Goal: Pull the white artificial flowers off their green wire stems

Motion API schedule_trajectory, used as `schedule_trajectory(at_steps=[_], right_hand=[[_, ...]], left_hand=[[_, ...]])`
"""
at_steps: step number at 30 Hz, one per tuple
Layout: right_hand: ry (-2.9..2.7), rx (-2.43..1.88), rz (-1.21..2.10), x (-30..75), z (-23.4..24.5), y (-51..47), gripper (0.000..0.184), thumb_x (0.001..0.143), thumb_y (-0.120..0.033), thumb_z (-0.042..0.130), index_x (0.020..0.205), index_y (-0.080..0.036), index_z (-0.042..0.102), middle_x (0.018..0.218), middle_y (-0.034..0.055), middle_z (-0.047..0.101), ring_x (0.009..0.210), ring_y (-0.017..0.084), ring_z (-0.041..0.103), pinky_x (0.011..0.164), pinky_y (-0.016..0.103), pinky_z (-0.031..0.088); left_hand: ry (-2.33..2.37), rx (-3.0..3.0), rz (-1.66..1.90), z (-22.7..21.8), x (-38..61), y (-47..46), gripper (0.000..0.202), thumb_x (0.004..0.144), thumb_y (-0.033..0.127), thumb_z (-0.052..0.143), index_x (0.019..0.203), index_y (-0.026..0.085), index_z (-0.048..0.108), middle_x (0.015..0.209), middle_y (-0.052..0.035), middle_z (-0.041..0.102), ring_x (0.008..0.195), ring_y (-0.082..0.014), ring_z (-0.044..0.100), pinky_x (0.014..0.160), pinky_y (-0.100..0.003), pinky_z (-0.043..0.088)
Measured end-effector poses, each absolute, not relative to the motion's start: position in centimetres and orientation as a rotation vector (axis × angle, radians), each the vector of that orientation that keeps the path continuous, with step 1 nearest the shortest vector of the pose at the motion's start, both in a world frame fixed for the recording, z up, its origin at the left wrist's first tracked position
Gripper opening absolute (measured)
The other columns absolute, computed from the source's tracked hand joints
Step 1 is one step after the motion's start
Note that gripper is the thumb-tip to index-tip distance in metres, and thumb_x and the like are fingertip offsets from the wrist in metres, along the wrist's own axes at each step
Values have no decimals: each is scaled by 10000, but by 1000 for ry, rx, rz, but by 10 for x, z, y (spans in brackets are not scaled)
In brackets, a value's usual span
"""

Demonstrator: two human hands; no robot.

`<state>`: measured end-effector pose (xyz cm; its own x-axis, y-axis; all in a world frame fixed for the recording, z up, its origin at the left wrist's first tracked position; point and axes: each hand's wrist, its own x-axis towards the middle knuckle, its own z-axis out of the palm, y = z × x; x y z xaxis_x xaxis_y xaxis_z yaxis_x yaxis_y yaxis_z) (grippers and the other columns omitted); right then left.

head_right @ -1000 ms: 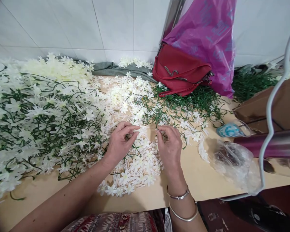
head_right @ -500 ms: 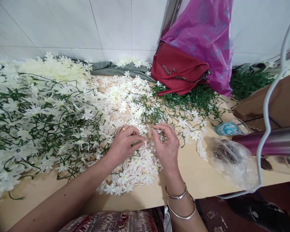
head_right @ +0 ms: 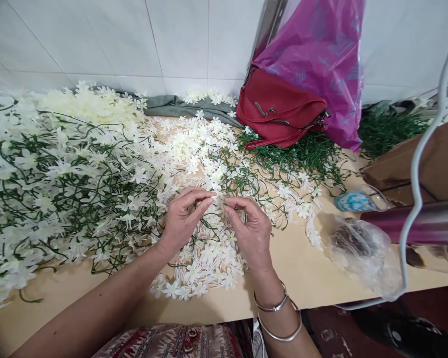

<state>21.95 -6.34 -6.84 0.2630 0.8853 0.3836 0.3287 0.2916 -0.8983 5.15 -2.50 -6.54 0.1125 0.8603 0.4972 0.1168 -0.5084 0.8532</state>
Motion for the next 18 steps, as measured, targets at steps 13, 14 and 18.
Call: schedule_trajectory(at_steps=[13, 14, 18], right_hand=[[-1743, -1504, -63, 237, -83, -52, 68, 915, -244, 691, 936, -249, 756, 1194, 103, 704, 1191, 318, 570, 1053, 565, 399], [-1783, -1499, -55, 236, -84, -52, 40, 898, -273, 729, 919, -251, 754, 1193, 102, 699, 1197, 324, 559, 1058, 571, 389], [-1853, -1526, -9, 235, -85, -52, 88, 868, -290, 782, 809, -248, 733, 1150, 93, 707, 1150, 322, 563, 1036, 570, 388]], left_hand=[[1072, 1657, 1481, -67, 50, -22, 102, 977, 229, 668, 989, 199, 765, 964, -54, 742, 931, -171, 686, 835, -285, 554], [1068, 1658, 1478, -67, 50, -22, 104, 977, 224, 666, 991, 197, 765, 964, -55, 742, 933, -170, 686, 828, -279, 555], [1073, 1669, 1465, -68, 49, -22, 108, 979, 214, 661, 1004, 195, 764, 969, -54, 744, 933, -166, 685, 820, -270, 554]])
